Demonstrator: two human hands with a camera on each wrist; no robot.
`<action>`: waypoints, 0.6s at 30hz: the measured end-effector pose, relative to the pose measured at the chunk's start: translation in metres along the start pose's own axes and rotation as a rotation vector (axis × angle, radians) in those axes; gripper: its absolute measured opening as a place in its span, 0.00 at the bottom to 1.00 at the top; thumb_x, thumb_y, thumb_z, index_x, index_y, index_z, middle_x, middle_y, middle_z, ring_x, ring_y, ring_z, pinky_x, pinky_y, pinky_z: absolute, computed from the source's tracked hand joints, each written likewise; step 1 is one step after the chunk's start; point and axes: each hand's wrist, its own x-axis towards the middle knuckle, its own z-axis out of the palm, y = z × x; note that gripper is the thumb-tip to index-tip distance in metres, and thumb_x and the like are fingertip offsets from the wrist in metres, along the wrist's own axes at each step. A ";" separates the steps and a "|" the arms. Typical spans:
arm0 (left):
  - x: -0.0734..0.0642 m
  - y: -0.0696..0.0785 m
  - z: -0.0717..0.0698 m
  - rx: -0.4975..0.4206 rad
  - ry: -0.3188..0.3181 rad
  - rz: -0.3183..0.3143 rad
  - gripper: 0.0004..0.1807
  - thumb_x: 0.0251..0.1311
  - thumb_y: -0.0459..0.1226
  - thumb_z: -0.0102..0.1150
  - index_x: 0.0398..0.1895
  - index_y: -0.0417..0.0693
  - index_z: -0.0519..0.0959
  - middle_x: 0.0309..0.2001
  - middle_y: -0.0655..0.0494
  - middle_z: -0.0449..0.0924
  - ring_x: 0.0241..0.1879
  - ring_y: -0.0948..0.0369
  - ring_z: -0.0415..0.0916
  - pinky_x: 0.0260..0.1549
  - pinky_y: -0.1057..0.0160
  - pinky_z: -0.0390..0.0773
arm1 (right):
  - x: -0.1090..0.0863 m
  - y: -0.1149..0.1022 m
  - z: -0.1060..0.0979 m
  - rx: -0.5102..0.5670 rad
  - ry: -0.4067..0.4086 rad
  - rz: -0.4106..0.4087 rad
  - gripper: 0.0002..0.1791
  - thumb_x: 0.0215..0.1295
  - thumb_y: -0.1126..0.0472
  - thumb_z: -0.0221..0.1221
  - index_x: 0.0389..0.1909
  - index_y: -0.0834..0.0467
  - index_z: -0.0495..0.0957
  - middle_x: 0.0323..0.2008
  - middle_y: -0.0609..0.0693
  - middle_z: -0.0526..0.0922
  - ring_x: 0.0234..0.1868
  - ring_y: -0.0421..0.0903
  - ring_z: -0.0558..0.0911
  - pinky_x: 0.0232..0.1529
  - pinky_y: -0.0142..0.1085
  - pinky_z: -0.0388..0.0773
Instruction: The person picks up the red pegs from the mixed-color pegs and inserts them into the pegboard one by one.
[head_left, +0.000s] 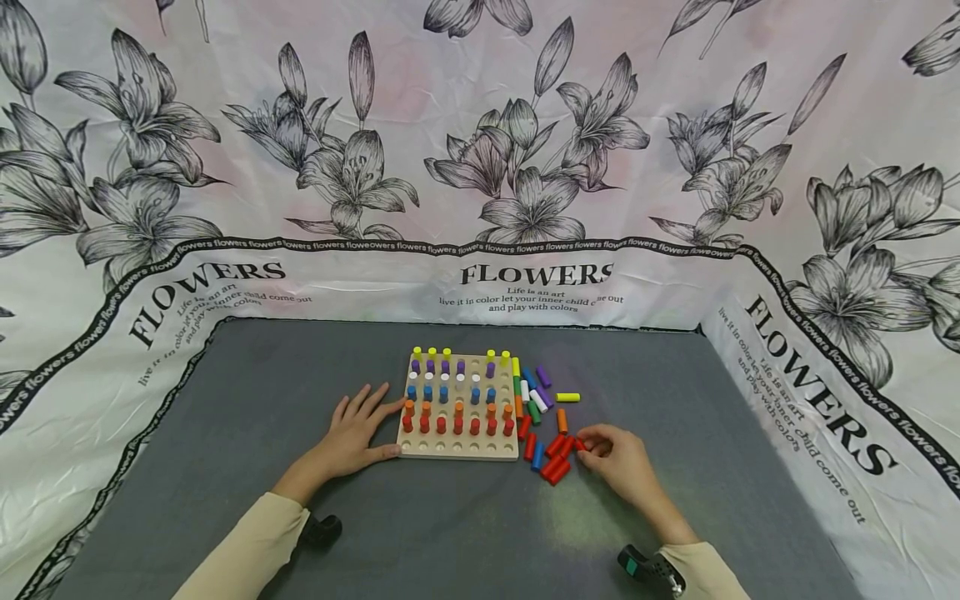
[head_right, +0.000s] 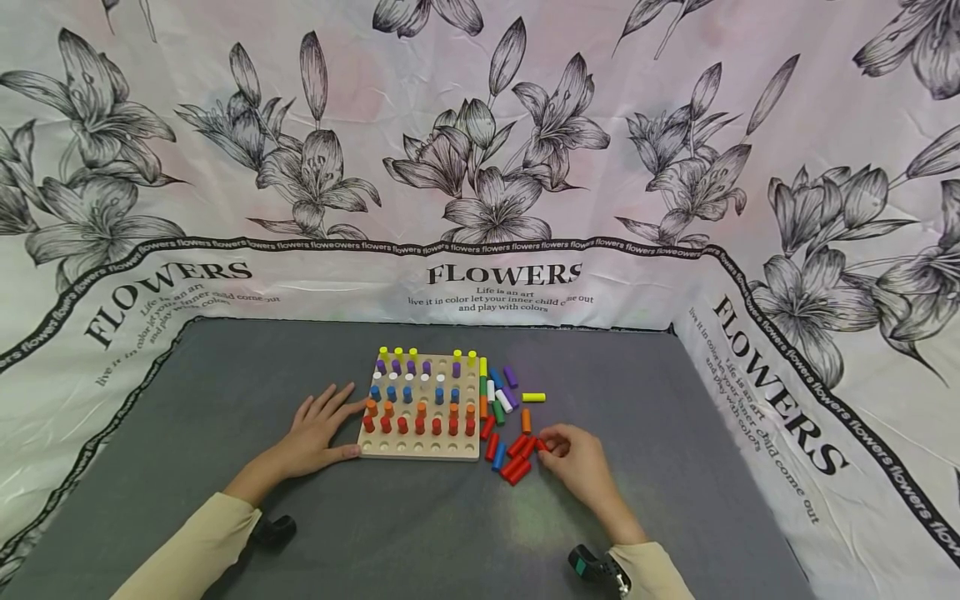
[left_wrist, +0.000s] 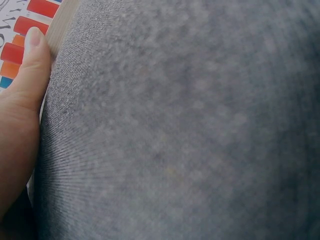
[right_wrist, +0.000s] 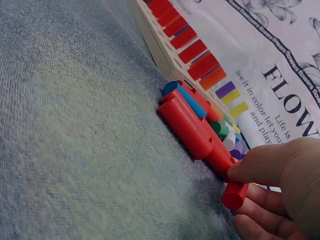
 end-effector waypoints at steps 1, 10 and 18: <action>0.000 0.000 0.000 -0.002 0.000 0.000 0.43 0.58 0.57 0.64 0.75 0.57 0.62 0.79 0.41 0.49 0.77 0.36 0.43 0.68 0.27 0.42 | 0.000 -0.001 0.000 0.000 -0.001 -0.002 0.12 0.57 0.66 0.70 0.43 0.57 0.85 0.32 0.50 0.85 0.28 0.32 0.78 0.27 0.27 0.76; 0.000 -0.001 0.000 0.006 0.003 0.003 0.43 0.59 0.57 0.64 0.76 0.58 0.62 0.79 0.41 0.49 0.77 0.36 0.43 0.68 0.27 0.42 | 0.003 -0.007 0.001 0.025 -0.004 0.007 0.12 0.57 0.65 0.69 0.43 0.55 0.85 0.33 0.49 0.86 0.30 0.32 0.80 0.30 0.28 0.78; -0.001 0.002 -0.002 0.007 0.004 -0.001 0.43 0.58 0.57 0.64 0.75 0.57 0.62 0.79 0.40 0.50 0.77 0.35 0.44 0.68 0.26 0.42 | 0.009 -0.017 0.005 0.102 -0.021 0.080 0.14 0.57 0.64 0.70 0.45 0.58 0.85 0.35 0.51 0.87 0.32 0.37 0.83 0.33 0.28 0.80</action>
